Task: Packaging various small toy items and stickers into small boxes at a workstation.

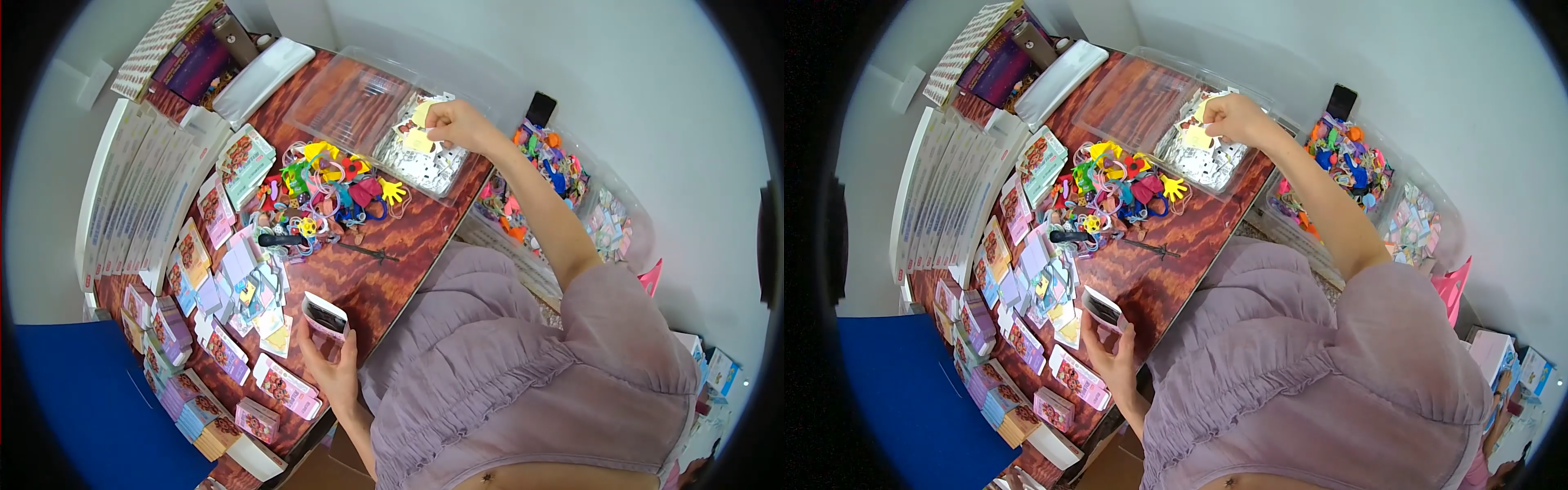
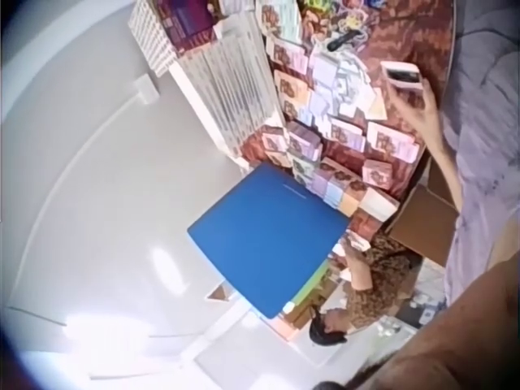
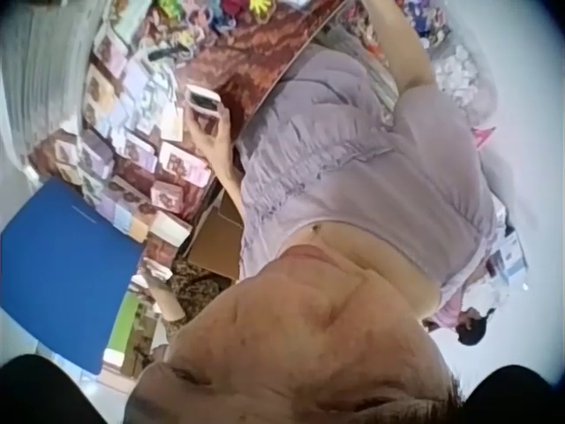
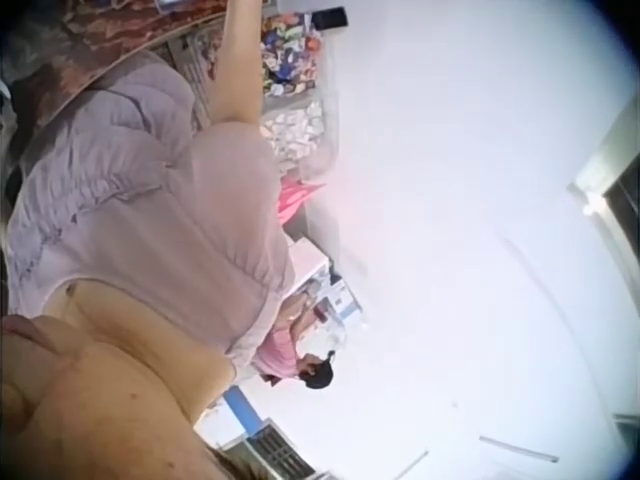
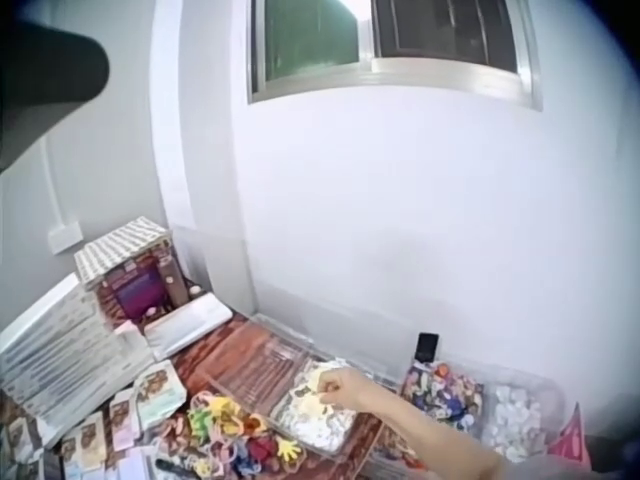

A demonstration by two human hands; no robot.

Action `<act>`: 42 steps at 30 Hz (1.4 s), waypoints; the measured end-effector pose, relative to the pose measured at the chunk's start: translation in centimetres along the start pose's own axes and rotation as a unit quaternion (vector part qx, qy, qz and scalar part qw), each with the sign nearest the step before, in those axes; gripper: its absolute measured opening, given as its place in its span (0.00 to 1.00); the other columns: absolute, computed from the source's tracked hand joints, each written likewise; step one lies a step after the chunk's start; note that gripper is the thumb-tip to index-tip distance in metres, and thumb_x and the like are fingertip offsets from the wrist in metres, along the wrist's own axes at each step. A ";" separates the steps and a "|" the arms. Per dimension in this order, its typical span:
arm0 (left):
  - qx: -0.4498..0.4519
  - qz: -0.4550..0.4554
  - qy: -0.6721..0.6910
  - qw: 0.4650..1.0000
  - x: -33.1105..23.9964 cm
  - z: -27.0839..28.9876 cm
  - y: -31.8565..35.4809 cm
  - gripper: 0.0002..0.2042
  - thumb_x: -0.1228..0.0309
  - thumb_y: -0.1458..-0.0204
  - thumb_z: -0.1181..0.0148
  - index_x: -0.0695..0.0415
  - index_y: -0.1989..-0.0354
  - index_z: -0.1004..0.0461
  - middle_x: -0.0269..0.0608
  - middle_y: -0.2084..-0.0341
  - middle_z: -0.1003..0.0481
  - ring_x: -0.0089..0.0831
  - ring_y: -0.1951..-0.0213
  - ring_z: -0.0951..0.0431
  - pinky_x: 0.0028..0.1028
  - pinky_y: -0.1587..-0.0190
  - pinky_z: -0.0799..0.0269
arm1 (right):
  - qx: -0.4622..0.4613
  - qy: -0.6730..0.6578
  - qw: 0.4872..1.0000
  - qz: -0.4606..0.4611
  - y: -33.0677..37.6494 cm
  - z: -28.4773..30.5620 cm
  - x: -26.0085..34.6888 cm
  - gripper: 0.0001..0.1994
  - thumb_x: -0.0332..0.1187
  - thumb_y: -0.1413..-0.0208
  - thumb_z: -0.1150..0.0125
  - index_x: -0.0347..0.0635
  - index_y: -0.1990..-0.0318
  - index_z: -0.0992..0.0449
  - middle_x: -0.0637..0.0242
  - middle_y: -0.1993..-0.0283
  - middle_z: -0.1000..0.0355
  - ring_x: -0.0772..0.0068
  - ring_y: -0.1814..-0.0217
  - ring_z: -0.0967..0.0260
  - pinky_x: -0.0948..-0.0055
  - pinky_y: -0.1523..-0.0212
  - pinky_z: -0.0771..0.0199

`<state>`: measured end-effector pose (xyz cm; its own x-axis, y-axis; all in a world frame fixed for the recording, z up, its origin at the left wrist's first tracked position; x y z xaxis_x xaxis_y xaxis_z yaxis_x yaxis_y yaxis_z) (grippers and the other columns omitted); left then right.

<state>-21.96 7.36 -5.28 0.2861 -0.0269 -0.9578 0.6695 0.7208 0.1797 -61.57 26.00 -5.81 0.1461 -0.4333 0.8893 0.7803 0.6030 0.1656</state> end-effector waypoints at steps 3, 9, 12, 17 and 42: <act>-0.001 0.000 0.003 1.000 -0.1 0.0 -0.2 0.36 0.79 0.52 0.33 0.57 0.33 0.42 0.43 0.44 0.32 0.35 0.45 0.28 0.32 0.45 0.28 | 0.016 0.011 1.000 -0.006 0.4 -0.1 0.6 0.04 0.26 0.47 0.37 0.38 0.69 0.27 0.75 0.75 0.30 0.85 0.75 0.35 0.79 0.75 0.34; 0.002 0.009 0.004 1.000 0.2 0.0 0.0 0.36 0.80 0.52 0.33 0.58 0.33 0.42 0.44 0.44 0.32 0.36 0.45 0.28 0.33 0.45 0.28 | -0.053 0.009 0.994 0.098 -0.2 1.1 -0.9 0.04 0.29 0.43 0.39 0.40 0.64 0.26 0.72 0.68 0.28 0.86 0.68 0.32 0.82 0.71 0.33; -0.004 0.018 0.011 1.000 0.2 0.3 0.2 0.36 0.80 0.52 0.33 0.59 0.33 0.42 0.44 0.44 0.32 0.35 0.45 0.28 0.33 0.46 0.27 | -0.036 -0.134 0.990 0.004 1.0 0.6 1.0 0.05 0.30 0.42 0.39 0.40 0.61 0.25 0.71 0.68 0.28 0.85 0.69 0.31 0.83 0.72 0.34; -0.006 -0.021 0.006 1.000 1.3 0.7 -0.1 0.36 0.80 0.53 0.33 0.60 0.33 0.42 0.45 0.45 0.32 0.35 0.46 0.28 0.33 0.47 0.27 | -0.016 -0.233 0.972 -0.027 1.4 0.2 0.7 0.07 0.29 0.42 0.38 0.38 0.58 0.25 0.71 0.71 0.28 0.84 0.73 0.32 0.84 0.75 0.36; -0.009 0.009 -0.013 1.000 -0.1 -0.1 0.5 0.36 0.80 0.53 0.32 0.59 0.34 0.41 0.44 0.47 0.31 0.33 0.46 0.28 0.32 0.50 0.25 | -0.009 0.012 1.000 0.000 1.0 2.1 0.3 0.07 0.34 0.41 0.40 0.42 0.64 0.19 0.76 0.76 0.31 0.86 0.77 0.37 0.81 0.76 0.41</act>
<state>-21.70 7.76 -5.10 0.3163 -0.0309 -0.9482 0.6519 0.7332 0.1936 -62.03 27.93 -4.49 0.1596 -0.4492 0.8791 0.7909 0.5911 0.1584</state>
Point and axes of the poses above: each hand's wrist, its own y-axis away from the middle knuckle, its own z-axis out of the back of the hand, x = y × z, the point moved 4 cm from there along -y, towards the middle knuckle
